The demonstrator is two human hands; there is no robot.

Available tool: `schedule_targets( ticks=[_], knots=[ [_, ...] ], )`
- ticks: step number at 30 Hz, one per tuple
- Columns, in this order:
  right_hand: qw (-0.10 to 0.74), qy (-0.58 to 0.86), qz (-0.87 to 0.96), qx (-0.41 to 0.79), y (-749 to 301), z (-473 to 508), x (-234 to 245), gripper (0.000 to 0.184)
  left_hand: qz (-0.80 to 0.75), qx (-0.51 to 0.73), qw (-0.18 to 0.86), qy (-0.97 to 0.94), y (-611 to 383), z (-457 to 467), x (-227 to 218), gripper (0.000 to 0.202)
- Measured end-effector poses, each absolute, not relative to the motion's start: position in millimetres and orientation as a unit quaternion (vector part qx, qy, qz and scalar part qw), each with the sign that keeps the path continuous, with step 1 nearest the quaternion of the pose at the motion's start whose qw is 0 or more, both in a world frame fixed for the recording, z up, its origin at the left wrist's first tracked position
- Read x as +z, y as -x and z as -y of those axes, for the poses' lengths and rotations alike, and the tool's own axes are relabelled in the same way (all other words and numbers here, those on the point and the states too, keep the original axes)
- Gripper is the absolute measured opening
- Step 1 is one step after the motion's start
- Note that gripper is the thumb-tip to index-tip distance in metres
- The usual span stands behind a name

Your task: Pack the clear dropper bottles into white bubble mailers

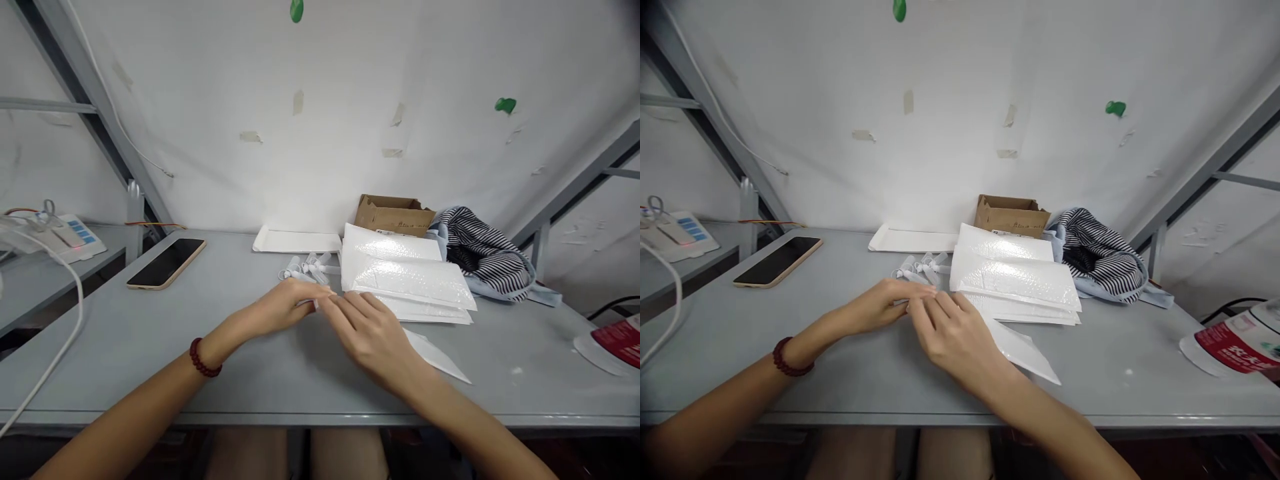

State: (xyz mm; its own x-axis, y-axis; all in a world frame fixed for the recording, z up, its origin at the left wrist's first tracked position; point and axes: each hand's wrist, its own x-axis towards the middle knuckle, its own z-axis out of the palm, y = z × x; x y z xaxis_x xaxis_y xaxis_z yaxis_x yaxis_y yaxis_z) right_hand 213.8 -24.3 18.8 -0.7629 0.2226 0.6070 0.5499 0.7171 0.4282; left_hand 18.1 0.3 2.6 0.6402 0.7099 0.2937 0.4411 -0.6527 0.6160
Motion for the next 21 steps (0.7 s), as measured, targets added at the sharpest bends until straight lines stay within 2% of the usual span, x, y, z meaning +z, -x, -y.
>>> schedule_targets(
  ticks=[2,4,7,10,12,16,21],
  knots=[
    [0.320,0.222,0.862,-0.324,-219.2,28.6,25.5,0.027,-0.352,0.327,0.248,-0.842,-25.0,-0.7,7.5,0.030],
    [0.408,0.210,0.821,-0.340,-223.1,34.8,26.5,0.025,-0.386,0.365,0.265,-0.805,-30.4,-7.0,16.0,0.032],
    [0.516,0.142,0.779,-0.328,-225.4,43.7,21.6,0.013,-0.427,0.395,0.352,-0.733,-42.3,-31.1,33.0,0.036],
    [0.504,0.058,0.801,-0.318,-222.8,43.3,14.1,0.012,-0.425,0.403,0.476,-0.657,-64.2,-67.4,47.7,0.029],
    [0.502,0.044,0.809,-0.304,-220.0,36.7,9.0,0.015,-0.466,0.384,0.514,-0.609,-81.6,-92.1,52.7,0.021],
    [0.466,0.077,0.839,-0.270,-217.7,21.1,0.8,0.016,-0.537,0.377,0.477,-0.585,-106.7,-128.4,52.1,0.009],
    [0.442,0.094,0.860,-0.236,-217.2,15.6,-5.0,0.014,-0.619,0.353,0.368,-0.597,-110.6,-140.3,50.1,0.023]
  ],
)
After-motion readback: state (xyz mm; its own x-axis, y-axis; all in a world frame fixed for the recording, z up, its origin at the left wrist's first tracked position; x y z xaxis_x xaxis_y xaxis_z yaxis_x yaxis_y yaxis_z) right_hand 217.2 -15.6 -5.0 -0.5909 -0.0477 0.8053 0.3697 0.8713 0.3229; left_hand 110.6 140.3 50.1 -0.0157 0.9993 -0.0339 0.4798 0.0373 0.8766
